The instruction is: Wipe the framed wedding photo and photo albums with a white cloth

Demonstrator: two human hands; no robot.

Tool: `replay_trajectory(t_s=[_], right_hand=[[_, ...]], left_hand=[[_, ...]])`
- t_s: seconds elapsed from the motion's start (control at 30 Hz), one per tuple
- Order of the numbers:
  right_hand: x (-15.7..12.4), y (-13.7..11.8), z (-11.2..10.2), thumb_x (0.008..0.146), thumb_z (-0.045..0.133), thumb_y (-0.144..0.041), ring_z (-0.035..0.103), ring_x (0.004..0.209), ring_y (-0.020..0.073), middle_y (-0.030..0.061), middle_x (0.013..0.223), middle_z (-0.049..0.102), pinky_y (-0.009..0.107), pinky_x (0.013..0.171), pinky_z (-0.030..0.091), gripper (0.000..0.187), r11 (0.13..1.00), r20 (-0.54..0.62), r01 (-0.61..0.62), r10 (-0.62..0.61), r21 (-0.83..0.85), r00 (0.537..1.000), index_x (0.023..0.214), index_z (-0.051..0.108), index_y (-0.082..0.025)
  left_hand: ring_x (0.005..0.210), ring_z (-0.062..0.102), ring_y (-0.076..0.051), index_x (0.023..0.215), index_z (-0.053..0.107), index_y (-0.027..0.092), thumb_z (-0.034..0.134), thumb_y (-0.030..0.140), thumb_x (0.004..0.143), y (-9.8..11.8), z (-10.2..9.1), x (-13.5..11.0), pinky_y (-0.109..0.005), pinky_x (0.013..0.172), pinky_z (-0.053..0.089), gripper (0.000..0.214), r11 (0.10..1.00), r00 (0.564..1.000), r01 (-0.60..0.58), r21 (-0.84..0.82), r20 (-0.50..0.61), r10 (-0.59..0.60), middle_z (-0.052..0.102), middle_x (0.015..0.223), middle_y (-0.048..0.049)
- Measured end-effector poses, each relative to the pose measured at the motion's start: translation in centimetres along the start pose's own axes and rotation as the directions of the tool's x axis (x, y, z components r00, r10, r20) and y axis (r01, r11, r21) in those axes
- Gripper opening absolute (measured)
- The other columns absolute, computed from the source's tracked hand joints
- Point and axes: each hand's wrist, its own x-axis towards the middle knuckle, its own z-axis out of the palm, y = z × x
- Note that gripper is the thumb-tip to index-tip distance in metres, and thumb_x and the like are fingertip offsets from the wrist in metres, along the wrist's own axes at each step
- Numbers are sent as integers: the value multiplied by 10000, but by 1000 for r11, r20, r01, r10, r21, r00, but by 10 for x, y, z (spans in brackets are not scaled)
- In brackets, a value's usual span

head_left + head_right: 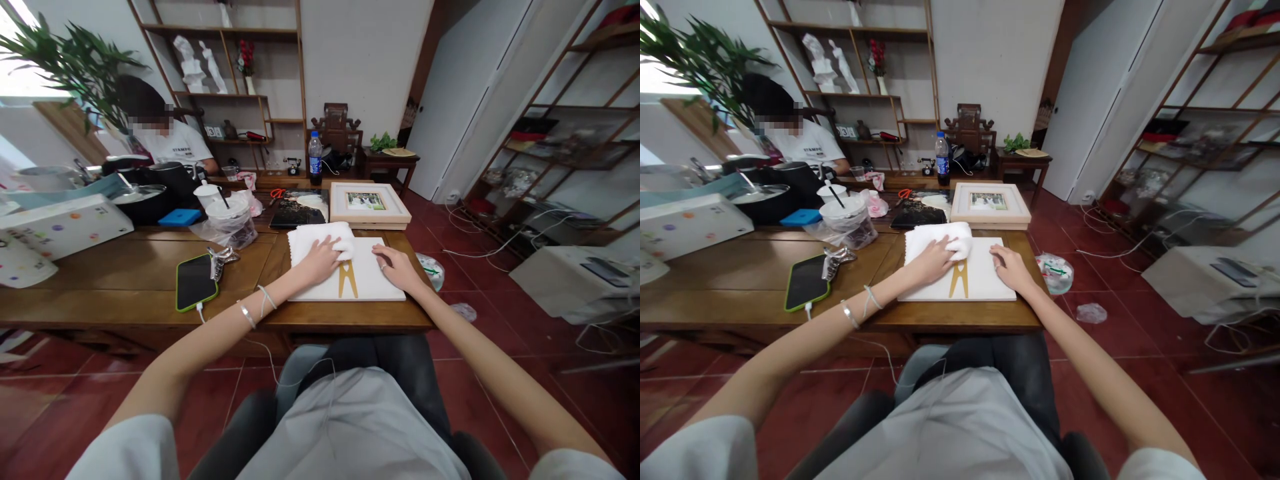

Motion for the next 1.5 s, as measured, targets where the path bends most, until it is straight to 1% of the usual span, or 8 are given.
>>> replay_trajectory(t_s=[0.13, 0.4, 0.53, 0.67, 0.87, 1.07, 1.23, 1.5], right_hand=[[0, -2, -1, 779, 483, -102, 544, 1136, 221, 68, 1159, 631, 405, 1010, 392, 311, 1000, 7, 3, -3, -10, 1000, 1023, 650, -199], [-1, 1, 0, 790, 470, -112, 538, 1143, 225, 89, 1166, 626, 404, 1008, 393, 314, 1000, 5, 17, -17, -14, 1000, 1046, 640, -174], [-1, 1, 1, 781, 476, -102, 540, 1141, 221, 72, 1157, 632, 407, 1008, 393, 322, 1000, 2, 15, -15, -9, 1000, 1041, 642, -197], [-1, 0, 0, 786, 474, -113, 537, 1145, 224, 79, 1159, 630, 408, 1009, 393, 312, 1000, 2, 9, -9, -8, 1000, 1036, 644, -191], [-1, 0, 0, 774, 487, -104, 537, 1146, 224, 64, 1156, 633, 416, 1011, 390, 317, 1000, 0, -2, 2, 10, 1000, 1027, 649, -208], [-1, 0, 0, 791, 472, -114, 531, 1152, 221, 88, 1167, 625, 406, 1013, 387, 305, 1000, 11, -2, 2, -8, 1000, 1034, 644, -180], [-1, 0, 0, 771, 484, -102, 541, 1139, 222, 63, 1150, 637, 411, 1011, 388, 330, 1000, -1, 4, -4, 12, 1000, 1037, 648, -207], [0, 0, 0, 775, 476, -103, 542, 1139, 223, 62, 1144, 640, 409, 1003, 399, 327, 1000, -2, 10, -10, 1, 1000, 1034, 649, -205]], left_hand=[[1321, 260, -317, 1227, 514, 179, 361, 239, 912, 11, -9, -29, -519, 1005, 290, 356, 999, 999, 26, 32, 26, -27, 345, 1425, -128], [1356, 189, -323, 1039, 643, 190, 417, 172, 869, 50, -35, -113, -532, 1043, 261, 283, 994, 982, -103, 46, 162, 94, 277, 1469, -59], [1363, 165, -320, 943, 675, 183, 440, 184, 860, 60, -39, -131, -533, 1059, 238, 249, 994, 977, -111, 27, 188, 104, 246, 1481, -38], [1359, 214, -262, 1034, 635, 201, 375, 207, 905, 42, -37, -112, -487, 1055, 264, 290, 993, 985, -108, -45, 127, 113, 320, 1450, -53], [1336, 253, -281, 1100, 586, 148, 301, 323, 941, -19, -17, -42, -492, 1033, 262, 370, 999, 993, -3, -33, 118, 7, 391, 1395, -139], [1355, 186, -297, 1184, 535, 177, 290, 346, 944, -44, -5, -15, -515, 1045, 223, 382, 999, 995, 47, -12, 86, -46, 249, 1476, -94], [1347, 228, -279, 1115, 585, 160, 321, 259, 930, -19, -19, -58, -480, 1042, 266, 338, 999, 993, 27, 23, 118, -30, 301, 1452, -109], [1350, 248, -222, 902, 654, 214, 394, 173, 897, 31, -48, -145, -415, 1060, 292, 263, 997, 986, -65, -33, 153, 69, 328, 1447, -18]])
